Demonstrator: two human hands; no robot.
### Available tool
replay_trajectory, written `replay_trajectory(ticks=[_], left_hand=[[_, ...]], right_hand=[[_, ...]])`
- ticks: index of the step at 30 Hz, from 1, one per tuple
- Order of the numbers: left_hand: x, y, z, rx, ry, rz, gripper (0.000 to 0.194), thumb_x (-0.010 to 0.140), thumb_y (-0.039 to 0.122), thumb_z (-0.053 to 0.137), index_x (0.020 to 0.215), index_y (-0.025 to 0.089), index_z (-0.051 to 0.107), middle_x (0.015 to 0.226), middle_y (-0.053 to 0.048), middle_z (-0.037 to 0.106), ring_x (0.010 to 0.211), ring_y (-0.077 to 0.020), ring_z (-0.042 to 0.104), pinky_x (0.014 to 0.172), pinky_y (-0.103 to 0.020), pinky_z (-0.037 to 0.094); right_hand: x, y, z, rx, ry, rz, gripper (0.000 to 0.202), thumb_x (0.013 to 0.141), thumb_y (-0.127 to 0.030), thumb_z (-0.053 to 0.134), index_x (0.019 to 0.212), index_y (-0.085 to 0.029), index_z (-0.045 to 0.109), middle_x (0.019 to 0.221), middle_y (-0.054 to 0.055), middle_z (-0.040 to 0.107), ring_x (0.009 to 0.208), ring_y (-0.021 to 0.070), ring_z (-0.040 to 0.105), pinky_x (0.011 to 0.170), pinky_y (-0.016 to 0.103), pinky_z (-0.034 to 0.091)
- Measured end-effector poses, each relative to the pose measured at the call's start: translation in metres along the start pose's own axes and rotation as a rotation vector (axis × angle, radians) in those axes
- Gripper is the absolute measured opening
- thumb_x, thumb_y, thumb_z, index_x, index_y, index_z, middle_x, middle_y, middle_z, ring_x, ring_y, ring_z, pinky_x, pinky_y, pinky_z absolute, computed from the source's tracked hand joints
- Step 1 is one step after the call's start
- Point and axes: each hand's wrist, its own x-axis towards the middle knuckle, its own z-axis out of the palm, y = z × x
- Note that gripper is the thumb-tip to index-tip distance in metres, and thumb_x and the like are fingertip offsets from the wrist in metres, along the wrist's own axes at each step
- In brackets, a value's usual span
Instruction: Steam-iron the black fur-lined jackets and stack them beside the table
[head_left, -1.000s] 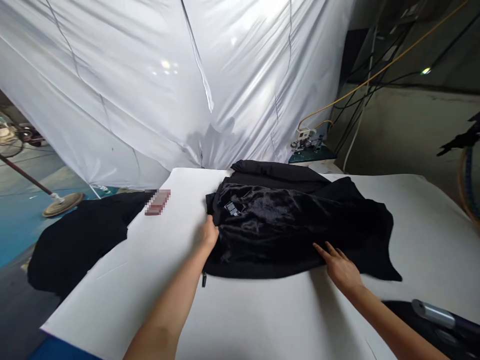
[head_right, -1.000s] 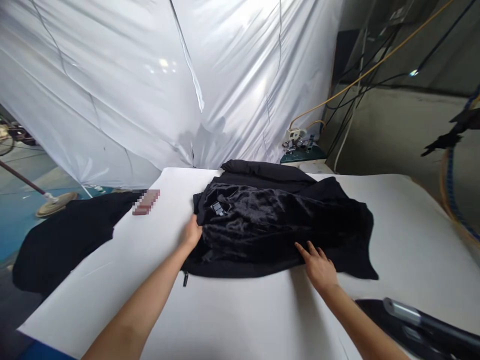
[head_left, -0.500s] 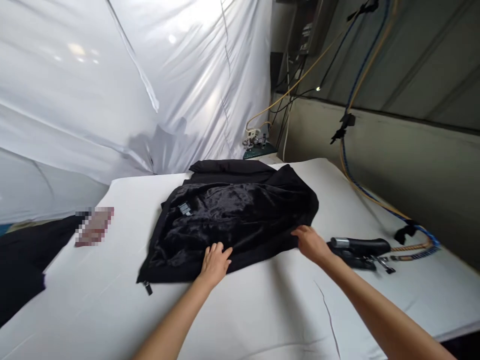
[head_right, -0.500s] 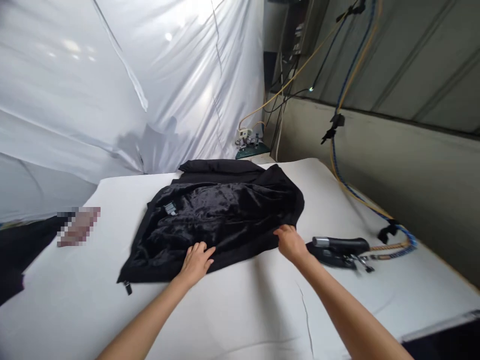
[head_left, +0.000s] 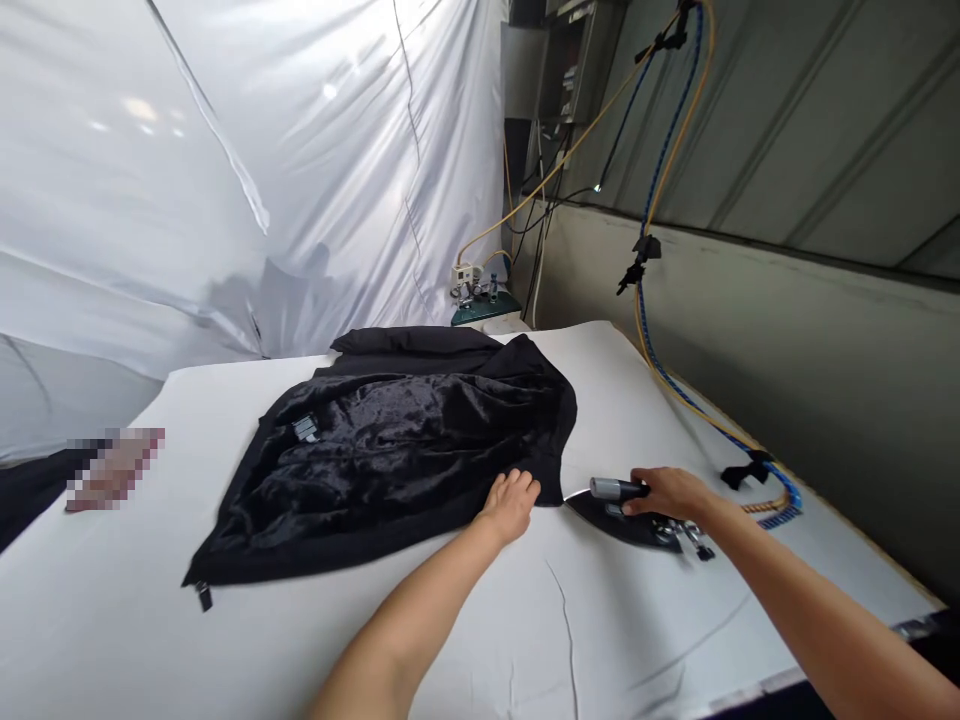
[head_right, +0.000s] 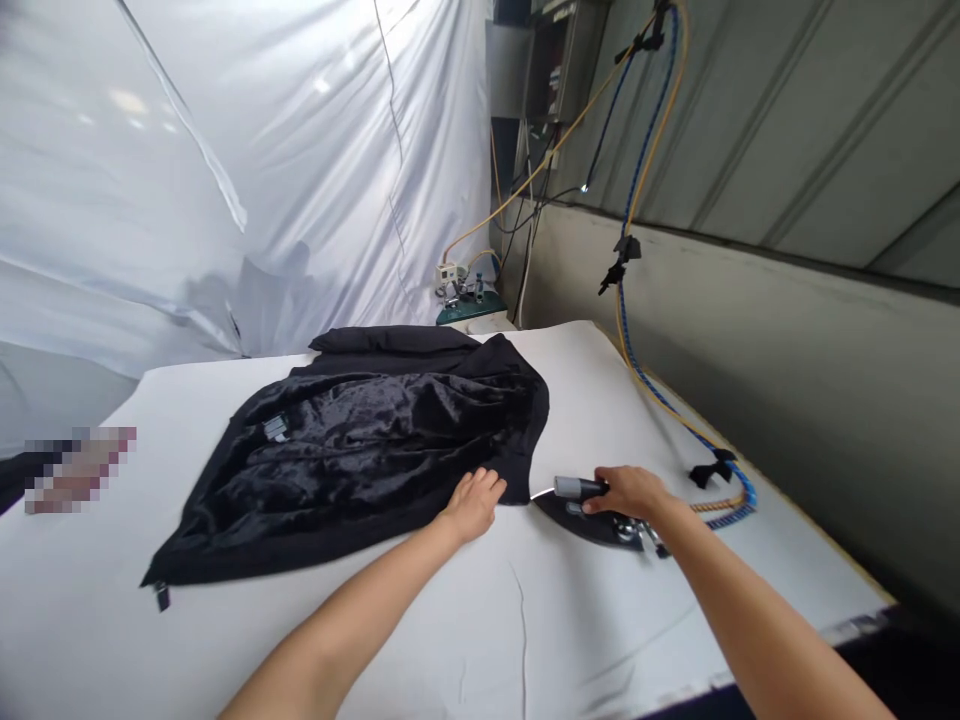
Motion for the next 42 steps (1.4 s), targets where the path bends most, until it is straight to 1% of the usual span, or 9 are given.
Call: replay_trajectory(ticks=[5,10,14,19,22,26,31,37,42], left_hand=[[0.025,0.021,0.015,0.015,-0.076,-0.178,0.025,0.085,0.014,0.035,0.094,0.018,0.058,0.087,-0.005,0.055,0.087,-0.0176,0.050,0.078,-0.032,0.043],[0.011,0.038,0.038,-0.118,-0.041,-0.135,0.039,0.081,0.035,0.050,0.118,0.025,0.052,0.094,-0.005,0.051,0.089,-0.0191,0.048,0.072,-0.029,0.045],[0.005,0.035,0.049,-0.340,0.029,-0.057,0.038,0.080,0.033,0.051,0.116,0.020,0.055,0.101,-0.007,0.051,0.095,-0.0189,0.046,0.081,-0.032,0.044],[-0.010,0.018,0.038,-0.525,0.218,0.020,0.032,0.083,0.009,0.035,0.105,0.019,0.057,0.109,-0.007,0.056,0.103,-0.0153,0.045,0.088,-0.032,0.040],[-0.038,0.001,0.021,-0.392,0.300,-0.207,0.024,0.083,0.010,0.039,0.089,0.021,0.059,0.092,-0.003,0.059,0.093,-0.0152,0.047,0.082,-0.031,0.039],[-0.084,-0.027,0.006,-0.099,0.242,-0.573,0.006,0.079,0.024,0.053,0.076,0.021,0.058,0.082,-0.002,0.055,0.084,-0.0179,0.046,0.076,-0.032,0.038],[-0.120,-0.052,0.007,-0.094,0.245,-0.638,0.014,0.082,0.021,0.047,0.089,0.023,0.060,0.087,-0.003,0.053,0.085,-0.0156,0.048,0.077,-0.028,0.040],[-0.107,-0.079,-0.008,-0.234,0.222,-0.514,0.033,0.083,0.013,0.036,0.098,0.025,0.063,0.098,-0.004,0.056,0.095,-0.0143,0.048,0.085,-0.027,0.042],[-0.087,-0.107,-0.020,-0.176,-0.044,-0.627,0.042,0.080,0.029,0.047,0.120,0.042,0.048,0.139,0.002,0.032,0.128,-0.0389,0.014,0.093,-0.067,0.019]], right_hand=[[0.000,0.014,0.007,0.132,0.016,0.108,0.072,0.065,-0.075,0.036,0.116,-0.026,0.053,0.105,0.011,0.063,0.098,0.0335,0.056,0.076,0.041,0.040],[0.004,0.031,0.008,0.219,0.066,0.273,0.073,0.070,-0.072,0.031,0.121,-0.024,0.049,0.111,0.013,0.061,0.099,0.0339,0.056,0.073,0.040,0.042],[0.015,0.035,0.005,0.222,0.064,0.200,0.063,0.071,-0.067,0.035,0.115,-0.025,0.053,0.107,0.010,0.063,0.094,0.0304,0.058,0.068,0.036,0.043],[0.015,0.024,-0.007,0.160,0.011,0.075,0.059,0.066,-0.071,0.041,0.093,-0.024,0.063,0.095,0.009,0.066,0.089,0.0288,0.059,0.065,0.033,0.042],[0.005,0.004,-0.020,0.103,0.061,0.013,0.060,0.067,-0.072,0.037,0.091,-0.024,0.064,0.087,0.009,0.067,0.082,0.0277,0.060,0.062,0.032,0.040],[-0.003,-0.046,-0.028,-0.028,0.078,-0.211,0.063,0.065,-0.076,0.035,0.084,-0.023,0.064,0.078,0.009,0.066,0.076,0.0269,0.061,0.059,0.031,0.039],[0.013,-0.109,-0.017,-0.120,0.066,-0.356,0.067,0.060,-0.080,0.037,0.082,-0.023,0.064,0.078,0.010,0.065,0.080,0.0284,0.061,0.065,0.034,0.040],[0.035,-0.125,-0.021,-0.042,0.071,-0.187,0.066,0.066,-0.078,0.033,0.086,-0.022,0.063,0.085,0.010,0.065,0.082,0.0275,0.060,0.065,0.035,0.042],[0.037,-0.118,-0.022,-0.070,0.050,-0.288,0.066,0.066,-0.077,0.032,0.088,-0.023,0.063,0.086,0.010,0.066,0.083,0.0279,0.060,0.065,0.034,0.041]])
